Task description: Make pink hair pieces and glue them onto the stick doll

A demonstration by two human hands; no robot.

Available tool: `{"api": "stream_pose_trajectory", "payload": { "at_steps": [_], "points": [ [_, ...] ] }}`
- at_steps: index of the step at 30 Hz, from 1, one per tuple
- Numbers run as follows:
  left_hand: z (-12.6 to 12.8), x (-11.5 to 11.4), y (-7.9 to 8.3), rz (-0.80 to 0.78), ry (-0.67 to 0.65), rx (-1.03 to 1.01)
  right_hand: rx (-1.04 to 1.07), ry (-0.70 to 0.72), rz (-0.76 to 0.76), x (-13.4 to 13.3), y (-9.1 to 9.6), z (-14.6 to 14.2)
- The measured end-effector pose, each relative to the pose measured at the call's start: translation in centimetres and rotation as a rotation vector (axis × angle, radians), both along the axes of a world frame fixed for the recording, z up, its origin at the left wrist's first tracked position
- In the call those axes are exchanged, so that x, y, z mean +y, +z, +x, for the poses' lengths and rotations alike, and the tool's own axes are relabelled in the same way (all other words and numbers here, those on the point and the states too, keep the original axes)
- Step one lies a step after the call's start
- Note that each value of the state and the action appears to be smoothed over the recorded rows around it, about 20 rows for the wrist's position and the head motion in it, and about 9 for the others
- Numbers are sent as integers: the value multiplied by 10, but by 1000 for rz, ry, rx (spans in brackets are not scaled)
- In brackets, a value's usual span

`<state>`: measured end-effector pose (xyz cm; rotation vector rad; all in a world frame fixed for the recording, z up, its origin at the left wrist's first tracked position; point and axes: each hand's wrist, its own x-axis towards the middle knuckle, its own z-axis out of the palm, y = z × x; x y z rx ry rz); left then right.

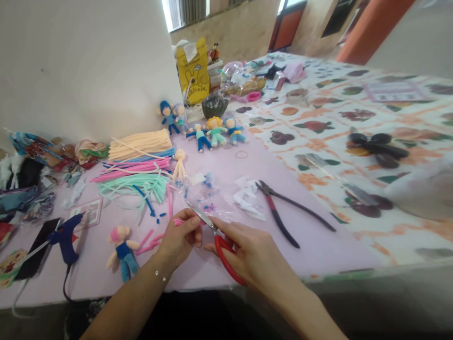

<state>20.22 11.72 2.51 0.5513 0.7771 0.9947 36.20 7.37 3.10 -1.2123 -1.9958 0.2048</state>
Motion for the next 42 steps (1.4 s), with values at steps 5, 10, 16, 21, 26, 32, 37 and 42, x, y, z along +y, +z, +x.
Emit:
{"api": "stream_pose_trajectory", "payload": {
  "at_steps": [5, 10, 16, 21, 26, 32, 37, 42],
  "points": [
    [0, 1, -2, 9, -1, 7, -4, -5, 2, 1, -3, 0],
    [0, 1, 0, -14, 13, 48, -8, -20, -70, 1, -3, 1],
    [-1, 2, 2, -18, 3, 79, 28, 1, -107, 0, -3, 1],
    [-1, 2, -1, -12, 21, 87, -17, -1, -72, 3, -1, 3],
    [-1, 1, -2, 9, 28, 82, -45, -48, -96, 2, 3, 3],
    [1, -1, 0, 13, 33, 85, -17, -39, -99, 0, 5, 2],
    [1, -1, -1, 24, 24, 86, 10, -30, -111, -1, 4, 1],
    [0, -1, -1, 27, 15, 86, 19, -24, -115, 0, 0, 3]
  ]
}}
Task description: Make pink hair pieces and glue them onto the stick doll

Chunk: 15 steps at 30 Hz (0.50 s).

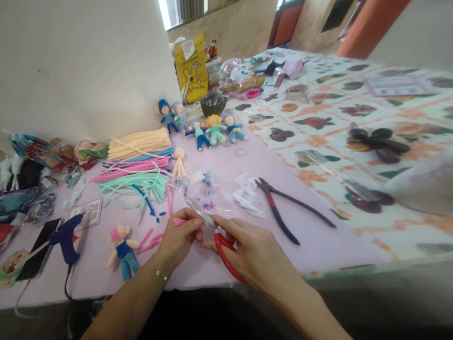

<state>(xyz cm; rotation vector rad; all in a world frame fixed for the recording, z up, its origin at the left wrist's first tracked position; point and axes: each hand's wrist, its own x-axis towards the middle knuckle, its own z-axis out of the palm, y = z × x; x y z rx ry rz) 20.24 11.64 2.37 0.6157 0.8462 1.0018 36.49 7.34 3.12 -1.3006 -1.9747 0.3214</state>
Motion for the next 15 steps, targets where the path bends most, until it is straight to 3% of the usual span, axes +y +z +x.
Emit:
{"api": "stream_pose_trajectory", "payload": {
  "at_steps": [15],
  "points": [
    [0, 2, 2, -31, -16, -17, 77, -51, -37, 3, 2, 9]
  ]
}}
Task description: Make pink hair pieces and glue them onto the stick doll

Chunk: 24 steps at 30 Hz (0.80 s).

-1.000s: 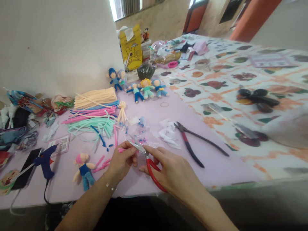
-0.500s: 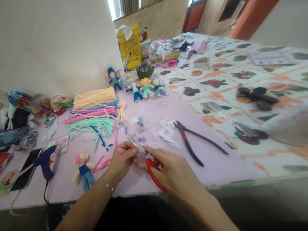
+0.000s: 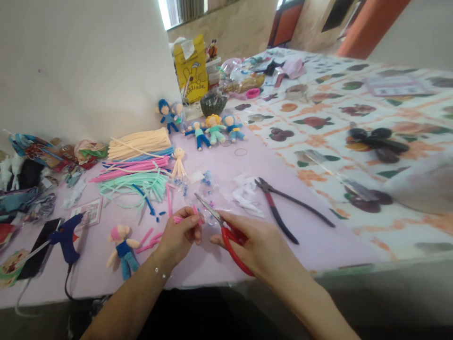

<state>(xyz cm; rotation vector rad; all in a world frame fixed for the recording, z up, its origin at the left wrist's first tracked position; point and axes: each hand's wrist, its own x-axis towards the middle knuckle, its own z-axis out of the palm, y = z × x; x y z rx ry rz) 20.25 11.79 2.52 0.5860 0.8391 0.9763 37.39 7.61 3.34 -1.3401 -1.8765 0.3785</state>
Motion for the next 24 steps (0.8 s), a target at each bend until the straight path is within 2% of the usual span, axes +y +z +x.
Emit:
{"api": "stream_pose_trajectory", "payload": {
  "at_steps": [16, 24],
  "points": [
    [-4, 1, -1, -66, -63, -159, -41, 78, -25, 0, 5, -6],
    [-5, 4, -7, -12, -204, -195, -44, 92, 70, -1, 10, -13]
  ]
}}
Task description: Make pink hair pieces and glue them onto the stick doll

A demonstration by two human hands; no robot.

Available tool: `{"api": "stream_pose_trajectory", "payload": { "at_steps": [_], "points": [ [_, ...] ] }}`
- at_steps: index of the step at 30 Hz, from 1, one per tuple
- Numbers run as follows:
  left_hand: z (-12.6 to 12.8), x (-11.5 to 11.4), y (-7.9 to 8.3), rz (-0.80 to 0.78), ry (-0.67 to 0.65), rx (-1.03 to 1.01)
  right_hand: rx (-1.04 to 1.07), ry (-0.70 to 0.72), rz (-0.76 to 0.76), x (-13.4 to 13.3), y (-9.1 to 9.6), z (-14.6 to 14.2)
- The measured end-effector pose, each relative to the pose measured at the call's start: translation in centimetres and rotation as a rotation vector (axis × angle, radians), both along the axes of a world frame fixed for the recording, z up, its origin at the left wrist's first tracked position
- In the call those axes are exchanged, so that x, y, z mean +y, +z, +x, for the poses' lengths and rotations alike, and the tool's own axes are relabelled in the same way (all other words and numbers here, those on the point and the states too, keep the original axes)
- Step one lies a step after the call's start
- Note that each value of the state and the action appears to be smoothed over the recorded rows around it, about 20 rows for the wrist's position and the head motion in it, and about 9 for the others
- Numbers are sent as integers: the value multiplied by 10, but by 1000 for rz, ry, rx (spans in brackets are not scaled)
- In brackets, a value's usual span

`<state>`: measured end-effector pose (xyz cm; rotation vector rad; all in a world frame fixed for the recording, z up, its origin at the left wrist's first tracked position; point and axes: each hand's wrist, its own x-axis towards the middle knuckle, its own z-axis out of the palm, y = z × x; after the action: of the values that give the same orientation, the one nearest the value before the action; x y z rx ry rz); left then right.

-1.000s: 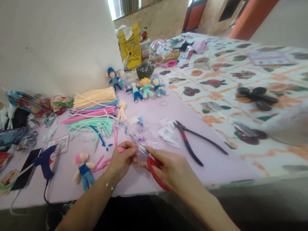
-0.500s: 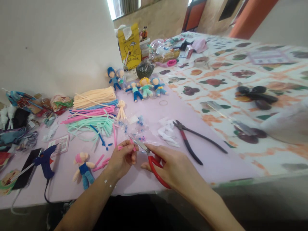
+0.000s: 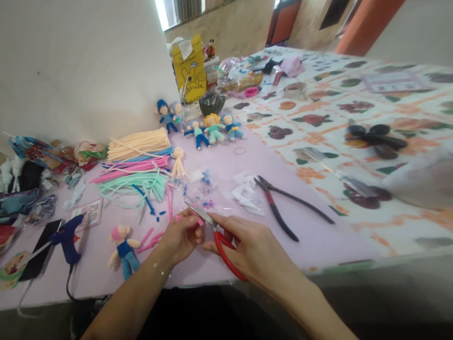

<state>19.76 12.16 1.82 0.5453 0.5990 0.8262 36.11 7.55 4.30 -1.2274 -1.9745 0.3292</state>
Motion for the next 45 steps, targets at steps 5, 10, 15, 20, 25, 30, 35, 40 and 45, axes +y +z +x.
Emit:
{"api": "stream_pose_trajectory", "payload": {
  "at_steps": [5, 10, 15, 20, 25, 30, 35, 40, 45],
  "points": [
    [0, 0, -3, 7, -17, 7, 10, 10, 32, 0, 4, -2],
    [0, 0, -3, -1, -10, 23, -11, -9, 69, -3, 0, -1],
    [0, 1, -3, -6, 5, 19, -37, -25, 82, -2, -6, 1],
    [2, -1, 0, 13, 50, 12, -81, -42, 85, -2, -10, 3],
    [3, -2, 3, -19, 97, 68, -120, -51, 94, -2, -14, 2],
    [3, -2, 7, -55, 137, 96, -88, -58, 82, 0, -17, 6],
    [4, -2, 9, -66, 160, 99, -81, -55, 87, 2, -12, 12],
    [3, -2, 8, -72, 178, 95, -91, -32, -29, 1, -6, 9],
    [3, -2, 6, -62, 164, 102, -98, -27, 15, -1, -4, 4]
  ]
}}
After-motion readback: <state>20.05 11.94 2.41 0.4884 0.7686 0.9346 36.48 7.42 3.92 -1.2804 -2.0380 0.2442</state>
